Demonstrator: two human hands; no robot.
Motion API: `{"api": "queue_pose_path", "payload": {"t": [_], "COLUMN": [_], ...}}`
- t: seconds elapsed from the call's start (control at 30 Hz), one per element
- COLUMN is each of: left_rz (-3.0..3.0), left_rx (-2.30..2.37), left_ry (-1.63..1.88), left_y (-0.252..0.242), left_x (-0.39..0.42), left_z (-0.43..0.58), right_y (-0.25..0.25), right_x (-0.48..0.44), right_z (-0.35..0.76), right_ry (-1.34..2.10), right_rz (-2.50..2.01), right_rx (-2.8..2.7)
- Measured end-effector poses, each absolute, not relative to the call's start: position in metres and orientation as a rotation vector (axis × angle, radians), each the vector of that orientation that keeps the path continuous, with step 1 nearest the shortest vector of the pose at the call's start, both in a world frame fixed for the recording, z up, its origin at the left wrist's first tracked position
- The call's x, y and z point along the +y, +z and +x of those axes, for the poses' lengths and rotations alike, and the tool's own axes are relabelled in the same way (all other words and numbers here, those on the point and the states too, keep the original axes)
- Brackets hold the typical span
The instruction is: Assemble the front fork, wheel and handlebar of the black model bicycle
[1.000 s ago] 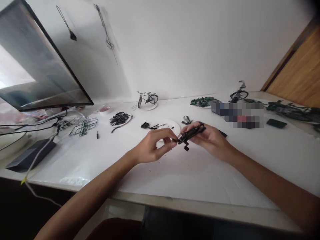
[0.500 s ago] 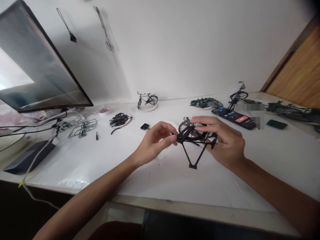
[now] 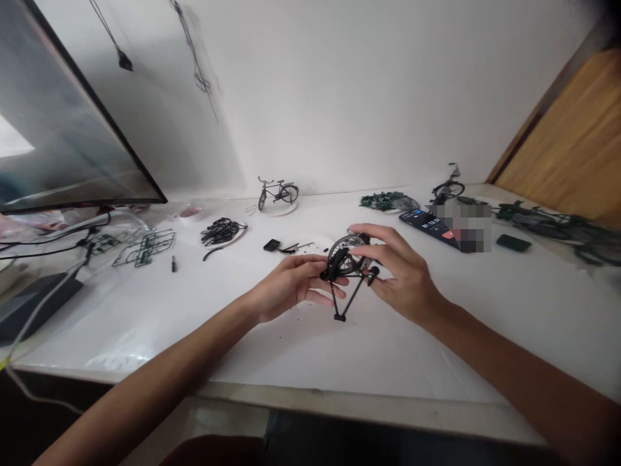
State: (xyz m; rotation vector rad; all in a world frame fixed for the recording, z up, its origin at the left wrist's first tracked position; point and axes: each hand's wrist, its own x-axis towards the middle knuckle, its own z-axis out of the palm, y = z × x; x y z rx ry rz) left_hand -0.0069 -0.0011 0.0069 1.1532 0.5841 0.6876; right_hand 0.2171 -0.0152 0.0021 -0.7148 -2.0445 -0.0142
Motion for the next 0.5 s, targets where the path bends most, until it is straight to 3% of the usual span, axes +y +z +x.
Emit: {"api": "queue_pose_path", "payload": {"t": [0.2,0.33,0.5], "left_rz": [1.023,0.98,0.907], "left_rx": [0.604,0.654,0.638], "left_ry": [0.804,0.949,0.984], "left_y": [0.01,0.009,0.005], "left_x": [0.01,0.012,0.014], "left_z": [-0.011,-0.011,-0.009], "right_y": [0.009,0.001,-0.005], "right_x": [-0.014,-0.007,-0.003], "right_z": [0.227,0.24,0.24], "right_ry": [0.03,0.186,0.216], "right_rz": [-1.017,-1.363,-1.393], "right_rx": [-2.001,-2.255,-2.352]}}
